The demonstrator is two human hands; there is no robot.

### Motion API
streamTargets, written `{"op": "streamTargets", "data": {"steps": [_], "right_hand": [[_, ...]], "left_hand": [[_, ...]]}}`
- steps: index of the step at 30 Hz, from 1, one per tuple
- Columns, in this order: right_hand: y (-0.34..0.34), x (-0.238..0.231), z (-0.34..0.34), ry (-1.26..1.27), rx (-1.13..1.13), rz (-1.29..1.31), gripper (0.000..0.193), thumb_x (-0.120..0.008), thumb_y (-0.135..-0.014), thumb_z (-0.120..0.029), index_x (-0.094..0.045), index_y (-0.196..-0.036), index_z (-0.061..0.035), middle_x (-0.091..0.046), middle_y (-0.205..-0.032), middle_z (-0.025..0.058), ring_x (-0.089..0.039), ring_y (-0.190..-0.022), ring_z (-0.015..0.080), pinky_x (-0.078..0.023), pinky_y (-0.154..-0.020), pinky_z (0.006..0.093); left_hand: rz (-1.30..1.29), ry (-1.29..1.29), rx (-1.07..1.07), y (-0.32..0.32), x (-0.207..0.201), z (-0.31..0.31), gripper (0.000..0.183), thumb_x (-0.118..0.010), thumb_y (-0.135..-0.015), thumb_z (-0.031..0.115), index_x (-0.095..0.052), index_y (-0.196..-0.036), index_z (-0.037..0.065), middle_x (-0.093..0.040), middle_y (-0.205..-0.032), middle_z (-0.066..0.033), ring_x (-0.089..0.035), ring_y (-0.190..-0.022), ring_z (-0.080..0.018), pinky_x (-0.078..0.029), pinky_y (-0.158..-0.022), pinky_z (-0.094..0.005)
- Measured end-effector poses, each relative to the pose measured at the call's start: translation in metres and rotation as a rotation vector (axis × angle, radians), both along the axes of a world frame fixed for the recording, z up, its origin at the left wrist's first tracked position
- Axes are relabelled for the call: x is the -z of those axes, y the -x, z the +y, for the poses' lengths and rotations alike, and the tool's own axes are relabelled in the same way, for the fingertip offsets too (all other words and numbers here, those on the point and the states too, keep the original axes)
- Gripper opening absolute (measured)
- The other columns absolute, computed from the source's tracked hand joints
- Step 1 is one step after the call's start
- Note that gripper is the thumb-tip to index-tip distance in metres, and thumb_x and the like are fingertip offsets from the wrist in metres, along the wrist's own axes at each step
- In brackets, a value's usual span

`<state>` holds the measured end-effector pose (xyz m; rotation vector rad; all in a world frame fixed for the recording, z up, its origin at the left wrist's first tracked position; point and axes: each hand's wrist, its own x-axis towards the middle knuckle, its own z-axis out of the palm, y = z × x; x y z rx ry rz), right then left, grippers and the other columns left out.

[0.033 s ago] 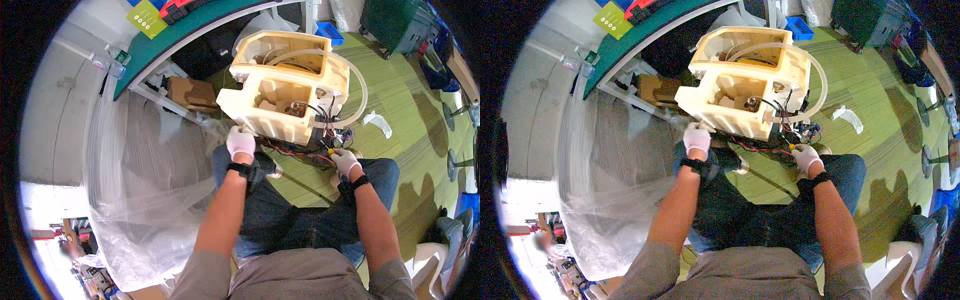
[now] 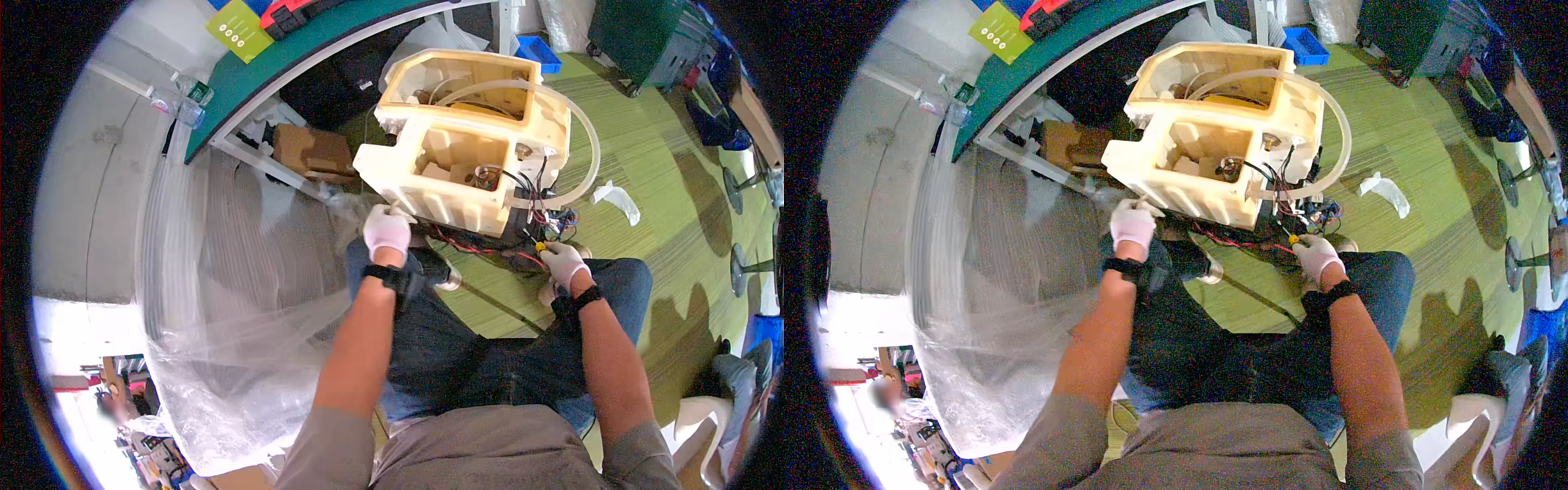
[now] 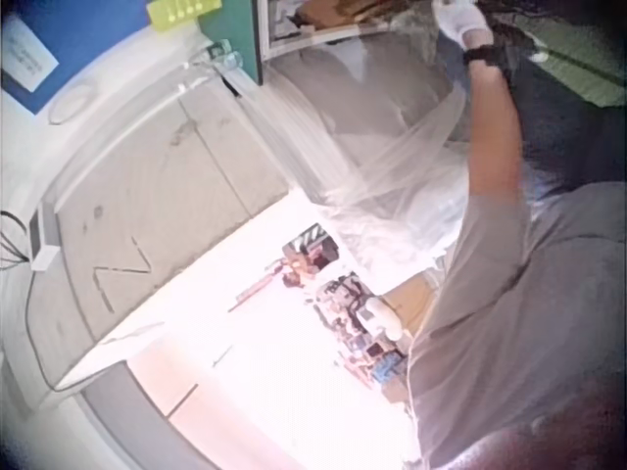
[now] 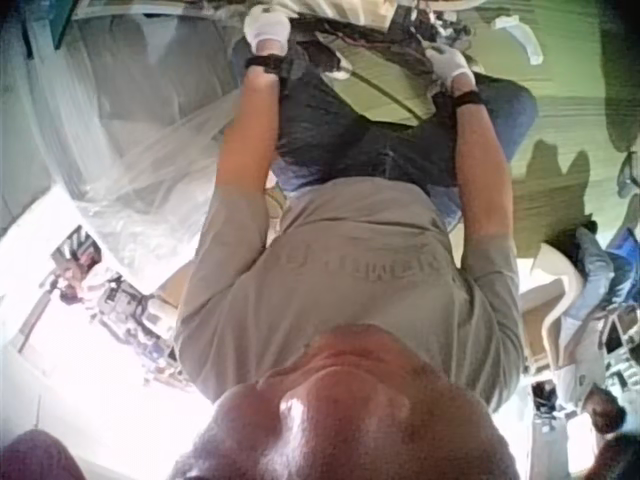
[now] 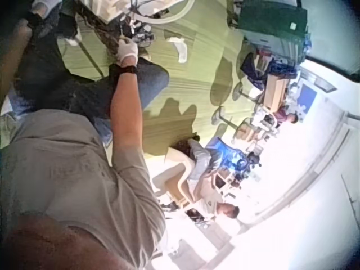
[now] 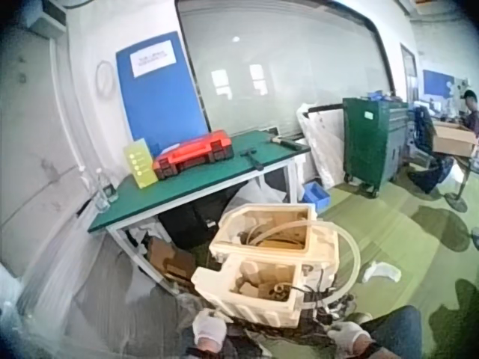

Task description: Using a screwdriver to repair or disassemble a mechanical unit housed in plastic.

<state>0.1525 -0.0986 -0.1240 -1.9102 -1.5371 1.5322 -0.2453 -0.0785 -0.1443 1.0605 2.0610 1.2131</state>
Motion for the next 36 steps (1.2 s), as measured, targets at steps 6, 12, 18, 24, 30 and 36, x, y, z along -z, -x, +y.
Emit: {"op": "streamTargets", "data": {"steps": [6,12,18,24,30,36], "right_hand": [[-0.015,0.007,-0.001,0.010,0.045,0.020,0.040,-0.058,-0.085,-0.026,-0.060,-0.116,-0.0010,-0.065,-0.073,0.0083,-0.059,-0.055,0.0162,-0.048,-0.051,0.0304],[-0.016,0.011,0.001,0.002,0.041,0.000,0.040,-0.059,-0.085,-0.026,-0.059,-0.116,-0.0014,-0.065,-0.075,0.0091,-0.060,-0.055,0.0174,-0.050,-0.051,0.0316],[-0.012,0.012,0.003,-0.036,-0.002,-0.049,0.041,-0.059,-0.085,-0.027,-0.059,-0.116,-0.0012,-0.067,-0.083,0.0143,-0.063,-0.058,0.0204,-0.051,-0.054,0.0330],[-0.010,0.013,0.000,-0.163,-0.084,-0.142,0.045,-0.060,-0.081,-0.031,-0.060,-0.115,-0.0009,-0.068,-0.086,0.0178,-0.066,-0.069,0.0250,-0.051,-0.065,0.0356],[-0.028,0.033,-0.002,-0.107,-0.006,-0.127,0.046,-0.060,-0.081,-0.032,-0.060,-0.116,-0.0015,-0.067,-0.091,0.0204,-0.066,-0.077,0.0290,-0.051,-0.072,0.0361],[-0.018,-0.002,0.002,0.100,0.087,-0.039,0.047,-0.059,-0.081,-0.034,-0.061,-0.116,-0.0025,-0.064,-0.103,0.0232,-0.062,-0.099,0.0346,-0.047,-0.087,0.0369]], "left_hand": [[-0.463,0.211,0.129,-0.016,-0.069,-0.001,0.016,-0.054,-0.090,0.011,-0.058,-0.097,-0.002,-0.064,-0.079,-0.0109,-0.062,-0.064,-0.0167,-0.051,-0.053,-0.0272],[-0.548,0.162,0.116,-0.007,-0.095,-0.013,0.016,-0.055,-0.091,0.012,-0.057,-0.101,-0.001,-0.065,-0.086,-0.0102,-0.062,-0.067,-0.0157,-0.053,-0.056,-0.0274],[-0.182,-0.123,0.123,0.012,-0.198,-0.019,0.014,-0.059,-0.089,0.010,-0.062,-0.097,-0.001,-0.066,-0.080,-0.0082,-0.054,-0.056,-0.0067,-0.046,-0.047,-0.0216],[0.378,-0.740,0.056,-0.062,-0.244,0.018,0.015,-0.052,-0.091,0.008,-0.064,-0.097,0.002,-0.067,-0.086,-0.0093,-0.060,-0.071,-0.0121,-0.049,-0.064,-0.0228],[0.577,-0.158,0.716,-0.101,-0.175,0.038,0.045,-0.049,-0.080,0.000,-0.055,-0.124,0.007,-0.058,-0.120,-0.0193,-0.056,-0.111,-0.0313,-0.044,-0.096,-0.0354],[0.476,-0.119,0.624,-0.097,-0.177,0.042,0.041,-0.056,-0.081,0.009,-0.056,-0.122,0.007,-0.059,-0.117,-0.0190,-0.057,-0.108,-0.0314,-0.043,-0.096,-0.0363]]}}
